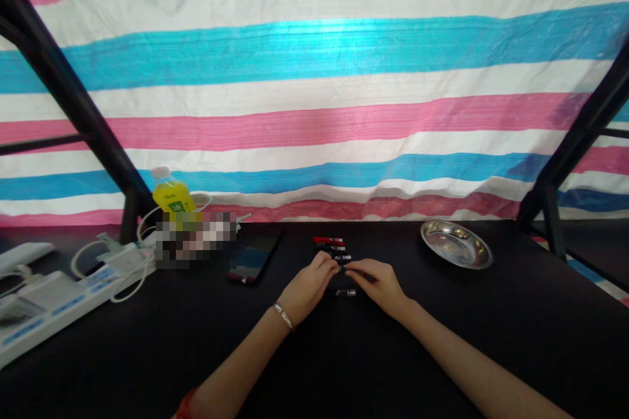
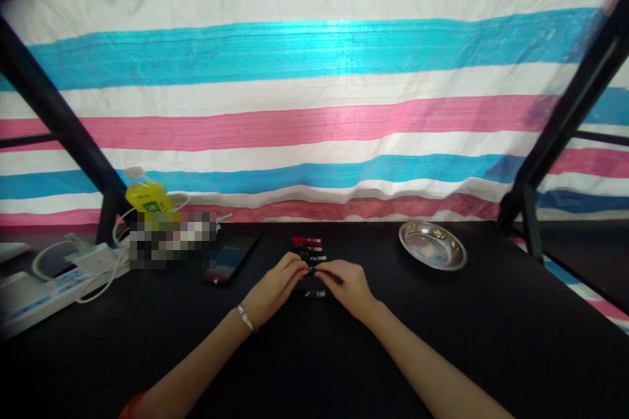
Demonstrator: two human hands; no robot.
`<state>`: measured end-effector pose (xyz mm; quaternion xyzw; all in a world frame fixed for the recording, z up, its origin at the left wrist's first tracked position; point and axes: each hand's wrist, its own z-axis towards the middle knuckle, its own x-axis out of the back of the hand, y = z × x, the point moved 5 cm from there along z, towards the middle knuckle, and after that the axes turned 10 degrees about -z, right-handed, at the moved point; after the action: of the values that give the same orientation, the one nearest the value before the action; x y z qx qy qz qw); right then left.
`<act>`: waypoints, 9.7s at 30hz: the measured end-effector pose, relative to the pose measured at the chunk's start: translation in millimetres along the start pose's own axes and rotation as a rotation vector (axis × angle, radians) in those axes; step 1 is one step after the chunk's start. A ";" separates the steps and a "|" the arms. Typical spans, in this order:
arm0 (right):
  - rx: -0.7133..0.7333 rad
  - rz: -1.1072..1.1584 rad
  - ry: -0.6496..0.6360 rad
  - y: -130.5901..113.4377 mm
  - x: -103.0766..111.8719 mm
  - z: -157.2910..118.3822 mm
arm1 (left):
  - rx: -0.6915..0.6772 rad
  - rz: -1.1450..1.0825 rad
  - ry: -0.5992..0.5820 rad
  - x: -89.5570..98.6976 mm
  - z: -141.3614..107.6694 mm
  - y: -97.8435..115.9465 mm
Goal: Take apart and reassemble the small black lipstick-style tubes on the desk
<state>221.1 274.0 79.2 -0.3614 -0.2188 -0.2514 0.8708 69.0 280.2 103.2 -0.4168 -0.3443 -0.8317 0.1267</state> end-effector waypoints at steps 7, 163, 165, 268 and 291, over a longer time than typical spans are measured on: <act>0.054 -0.061 -0.058 0.4 -4.1 -1.9 | -0.021 -0.014 0.008 -0.8 -1.2 2.3; -0.163 -0.104 -0.074 37.3 -8.5 22.0 | 0.400 -0.463 0.121 13.1 2.2 -88.5; -0.166 -0.117 -0.104 36.7 -9.7 21.7 | 0.392 -0.455 0.107 11.4 3.0 -87.5; -0.023 -0.203 0.116 20.2 -6.9 17.2 | 0.546 -0.900 0.263 -2.0 12.8 -80.2; 0.080 -0.263 0.001 8.3 -11.4 19.9 | 0.492 -0.842 0.203 -11.5 17.3 -78.9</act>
<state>213.2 296.9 81.3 -0.2945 -0.2738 -0.3546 0.8441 47.3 348.7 64.6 -0.1160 -0.6548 -0.7411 -0.0926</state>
